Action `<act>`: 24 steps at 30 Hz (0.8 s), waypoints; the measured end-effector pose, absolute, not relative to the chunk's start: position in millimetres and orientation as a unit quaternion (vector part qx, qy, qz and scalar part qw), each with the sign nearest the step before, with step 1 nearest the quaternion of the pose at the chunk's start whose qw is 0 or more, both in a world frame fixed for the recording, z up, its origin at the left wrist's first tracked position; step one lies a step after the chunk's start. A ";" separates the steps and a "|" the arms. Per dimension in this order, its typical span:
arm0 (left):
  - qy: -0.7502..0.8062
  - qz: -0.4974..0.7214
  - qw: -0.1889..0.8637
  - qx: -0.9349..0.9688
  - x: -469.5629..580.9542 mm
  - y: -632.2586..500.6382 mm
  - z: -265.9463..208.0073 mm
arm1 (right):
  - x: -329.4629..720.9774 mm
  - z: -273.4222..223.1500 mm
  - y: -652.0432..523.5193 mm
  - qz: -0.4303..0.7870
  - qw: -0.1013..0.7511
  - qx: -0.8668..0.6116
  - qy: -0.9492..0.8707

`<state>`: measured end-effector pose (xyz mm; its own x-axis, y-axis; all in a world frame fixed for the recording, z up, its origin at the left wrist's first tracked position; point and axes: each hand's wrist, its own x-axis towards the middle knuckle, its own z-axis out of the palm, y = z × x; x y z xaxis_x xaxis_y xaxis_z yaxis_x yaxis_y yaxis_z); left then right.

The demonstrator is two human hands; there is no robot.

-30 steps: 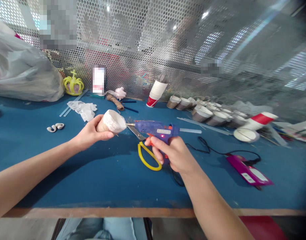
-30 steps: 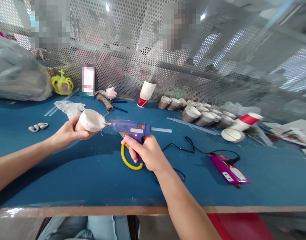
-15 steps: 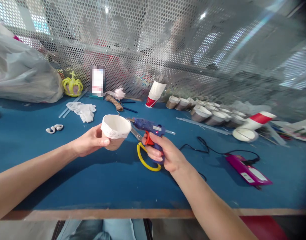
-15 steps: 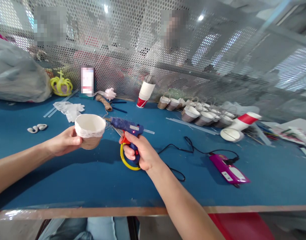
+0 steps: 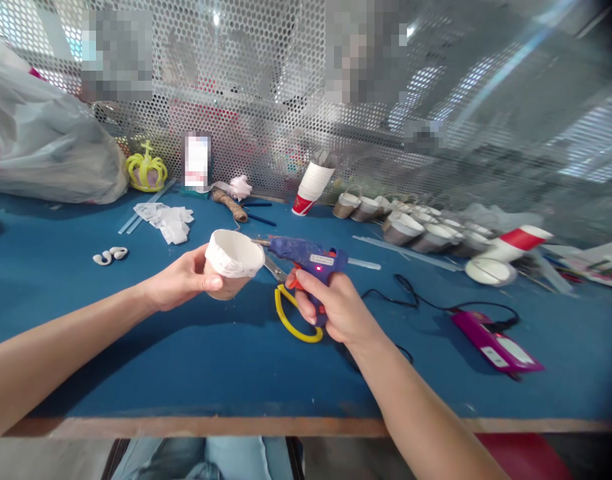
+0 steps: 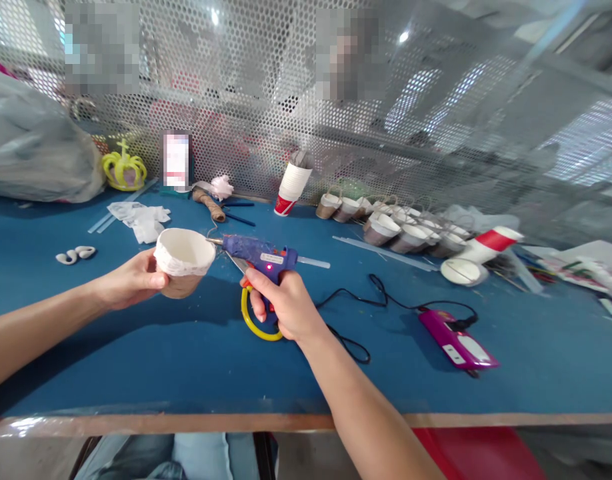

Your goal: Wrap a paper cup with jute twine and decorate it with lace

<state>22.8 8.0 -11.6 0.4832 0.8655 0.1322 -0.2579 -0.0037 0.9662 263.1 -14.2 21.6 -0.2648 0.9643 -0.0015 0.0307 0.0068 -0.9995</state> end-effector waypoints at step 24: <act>0.344 0.391 0.623 0.583 22.0 12.5 -9.2 | 274.8 31.4 -17.4 0.366 0.287 -0.530 -0.709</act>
<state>22.0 12.5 -9.2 0.4569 0.8891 0.0275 -0.0855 0.0131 0.9963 274.8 -17.4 31.4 -0.2736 0.9617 0.0184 0.5422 0.1700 -0.8229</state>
